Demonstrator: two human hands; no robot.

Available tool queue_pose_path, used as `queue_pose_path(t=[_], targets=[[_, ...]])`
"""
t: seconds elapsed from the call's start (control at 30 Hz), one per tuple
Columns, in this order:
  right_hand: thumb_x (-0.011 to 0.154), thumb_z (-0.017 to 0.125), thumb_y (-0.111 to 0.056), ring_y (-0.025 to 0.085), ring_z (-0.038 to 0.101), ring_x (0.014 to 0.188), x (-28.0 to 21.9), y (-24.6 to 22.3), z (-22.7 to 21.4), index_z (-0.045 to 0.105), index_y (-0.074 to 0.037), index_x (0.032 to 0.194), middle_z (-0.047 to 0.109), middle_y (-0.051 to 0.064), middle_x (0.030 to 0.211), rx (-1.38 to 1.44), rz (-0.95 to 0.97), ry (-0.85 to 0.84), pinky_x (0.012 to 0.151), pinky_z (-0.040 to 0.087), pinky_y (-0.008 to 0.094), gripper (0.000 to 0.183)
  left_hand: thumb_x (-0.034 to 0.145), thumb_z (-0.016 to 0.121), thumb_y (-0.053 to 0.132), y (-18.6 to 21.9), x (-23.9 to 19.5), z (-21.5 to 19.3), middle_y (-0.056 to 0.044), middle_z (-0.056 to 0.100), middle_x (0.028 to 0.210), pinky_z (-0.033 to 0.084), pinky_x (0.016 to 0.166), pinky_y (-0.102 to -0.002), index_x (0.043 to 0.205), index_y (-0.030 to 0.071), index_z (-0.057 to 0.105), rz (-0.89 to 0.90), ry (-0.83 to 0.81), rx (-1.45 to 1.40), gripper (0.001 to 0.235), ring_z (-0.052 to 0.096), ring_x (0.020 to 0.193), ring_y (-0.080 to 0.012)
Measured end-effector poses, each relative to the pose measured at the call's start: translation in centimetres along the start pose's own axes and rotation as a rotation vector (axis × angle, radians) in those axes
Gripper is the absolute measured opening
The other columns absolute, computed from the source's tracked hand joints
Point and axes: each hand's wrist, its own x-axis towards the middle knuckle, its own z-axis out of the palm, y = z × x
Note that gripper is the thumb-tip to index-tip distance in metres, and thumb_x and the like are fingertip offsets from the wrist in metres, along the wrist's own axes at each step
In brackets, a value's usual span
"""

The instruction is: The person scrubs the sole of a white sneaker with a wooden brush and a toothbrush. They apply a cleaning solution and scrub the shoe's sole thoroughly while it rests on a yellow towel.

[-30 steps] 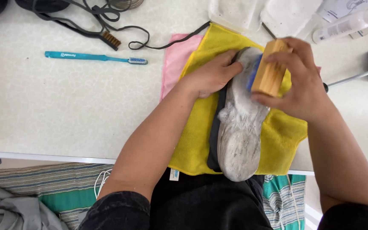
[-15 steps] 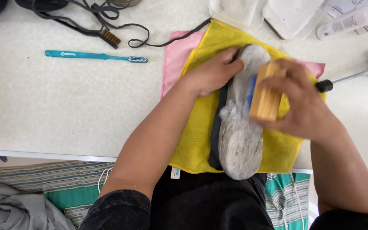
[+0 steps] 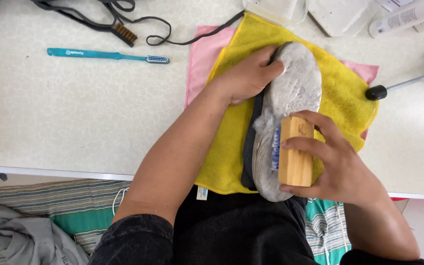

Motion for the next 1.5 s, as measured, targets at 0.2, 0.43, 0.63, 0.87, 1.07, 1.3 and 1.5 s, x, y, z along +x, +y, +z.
queue_pose_path(t=[0.2,0.43,0.63,0.87,1.07,1.3,1.5], targets=[[0.064,0.094,-0.048,0.044,0.051,0.134,-0.7,-0.6,1.2,0.058,-0.016,0.127,0.043,0.023,0.144,-0.044,0.016,0.097,0.108,0.051,0.054,0.079,0.090,0.044,0.032,-0.6,0.3,0.1,0.001,0.052,0.095,0.041,0.080,-0.030,0.102,0.011,0.052,0.019,0.042,0.051,0.025,0.046,0.090,-0.0127],[0.073,0.089,-0.043,0.042,0.052,0.135,-1.7,1.4,2.3,0.054,-0.009,0.134,0.042,0.024,0.146,-0.044,0.063,0.271,0.115,0.043,0.053,0.078,0.093,0.047,0.035,-1.3,0.4,0.5,0.004,0.043,0.086,0.038,0.071,-0.032,0.092,0.015,0.046,0.020,0.053,0.098,0.020,0.040,0.080,-0.0110],[0.062,0.098,-0.043,0.045,0.050,0.139,-2.9,1.0,2.8,0.059,-0.019,0.130,0.039,0.023,0.145,-0.030,0.013,0.165,0.112,0.050,0.055,0.082,0.092,0.046,0.030,-0.9,0.8,0.2,0.003,0.043,0.086,0.038,0.074,-0.031,0.094,0.014,0.049,0.015,0.049,0.020,0.016,0.041,0.081,-0.0123],[0.066,0.098,-0.042,0.043,0.048,0.137,-3.9,1.1,2.4,0.059,-0.017,0.127,0.038,0.024,0.147,0.001,-0.017,0.143,0.108,0.051,0.053,0.077,0.090,0.047,0.028,-1.6,0.7,0.0,0.002,0.048,0.089,0.041,0.077,-0.030,0.097,0.013,0.051,0.034,0.027,-0.046,0.018,0.044,0.084,-0.0126],[0.063,0.097,-0.047,0.048,0.049,0.140,-4.8,0.1,2.2,0.055,-0.022,0.130,0.039,0.024,0.147,0.048,-0.044,0.104,0.105,0.053,0.055,0.082,0.090,0.046,0.031,-1.0,0.8,-0.1,0.002,0.051,0.092,0.042,0.080,-0.031,0.102,0.012,0.052,0.027,0.045,0.048,0.023,0.047,0.088,-0.0128],[0.069,0.095,-0.049,0.048,0.050,0.141,-5.5,-0.5,2.7,0.054,-0.024,0.134,0.038,0.024,0.148,0.084,-0.099,0.091,0.103,0.055,0.057,0.080,0.092,0.047,0.034,-0.4,0.1,0.1,0.002,0.046,0.089,0.039,0.076,-0.031,0.096,0.013,0.048,-0.037,0.066,0.091,0.021,0.044,0.084,-0.0130],[0.067,0.092,-0.042,0.048,0.047,0.139,-5.4,2.1,2.3,0.056,-0.016,0.127,0.038,0.023,0.150,-0.041,0.050,0.232,0.110,0.046,0.058,0.075,0.090,0.045,0.035,0.4,-0.2,0.2,-0.001,0.061,0.107,0.046,0.087,-0.029,0.115,0.010,0.054,-0.038,0.037,0.136,0.036,0.056,0.098,-0.0141]])
